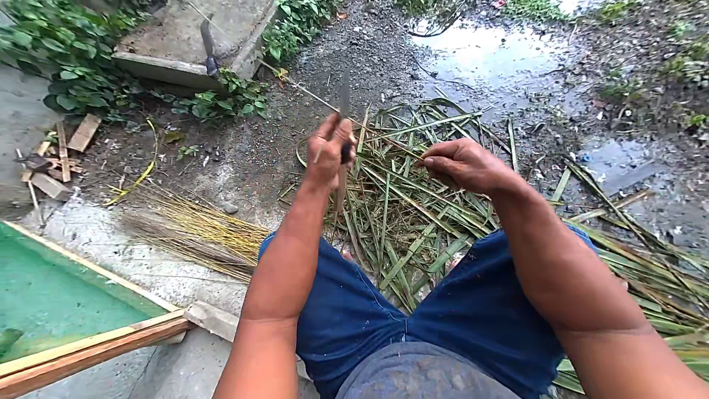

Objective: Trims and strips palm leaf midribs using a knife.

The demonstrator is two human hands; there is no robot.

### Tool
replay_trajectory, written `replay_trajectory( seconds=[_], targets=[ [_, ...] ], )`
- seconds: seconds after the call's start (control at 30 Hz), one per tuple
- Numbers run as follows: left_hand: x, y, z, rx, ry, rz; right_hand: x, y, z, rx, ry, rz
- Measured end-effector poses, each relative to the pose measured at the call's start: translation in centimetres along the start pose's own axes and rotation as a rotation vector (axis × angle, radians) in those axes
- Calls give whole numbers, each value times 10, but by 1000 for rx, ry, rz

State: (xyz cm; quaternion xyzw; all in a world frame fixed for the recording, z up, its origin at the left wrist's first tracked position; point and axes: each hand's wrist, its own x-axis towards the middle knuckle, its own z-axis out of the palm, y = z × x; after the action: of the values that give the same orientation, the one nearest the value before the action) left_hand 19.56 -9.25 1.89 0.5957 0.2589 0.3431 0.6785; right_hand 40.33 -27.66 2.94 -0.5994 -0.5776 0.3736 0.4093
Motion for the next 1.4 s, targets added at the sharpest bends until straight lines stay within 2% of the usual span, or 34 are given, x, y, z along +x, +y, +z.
replay_trajectory(
  seconds=[0.07, 0.2, 0.3, 0.37, 0.5, 0.67, 0.77, 0.87, 0.97, 1.1, 1.4],
  targets=[
    [-1, 3, -4, -53, 31, 15, -1, 0, -3, -8, -18, -24],
    [-1, 2, -14, -41, -12, 55, -4, 2, -11, -9, -81, -15],
    [14, 18, -43, -103, 137, 130, -8, 6, -20, -10, -109, -32],
    [14, 24, -48, -142, 195, 159, -8, 9, -26, -13, -114, 9],
    [3, 13, -31, -148, 193, 163, -2, 14, -26, -30, -112, 160],
    [-13, -7, 8, -87, 71, 150, 15, 4, 4, -73, -4, 66],
    [-15, -11, 15, -125, 38, 144, 20, 6, 13, -131, 50, -34],
    [-10, -5, 3, -157, 34, 169, 16, 3, 6, -188, 29, -144],
    [-2, 6, -19, -150, 104, 187, 11, 6, -2, -225, 22, -167],
    [6, 18, -45, -185, 207, 228, 4, 11, -16, -252, -11, -140],
    [7, 33, -76, -213, 304, 265, -17, 14, -49, -272, -30, 43]
  ],
)
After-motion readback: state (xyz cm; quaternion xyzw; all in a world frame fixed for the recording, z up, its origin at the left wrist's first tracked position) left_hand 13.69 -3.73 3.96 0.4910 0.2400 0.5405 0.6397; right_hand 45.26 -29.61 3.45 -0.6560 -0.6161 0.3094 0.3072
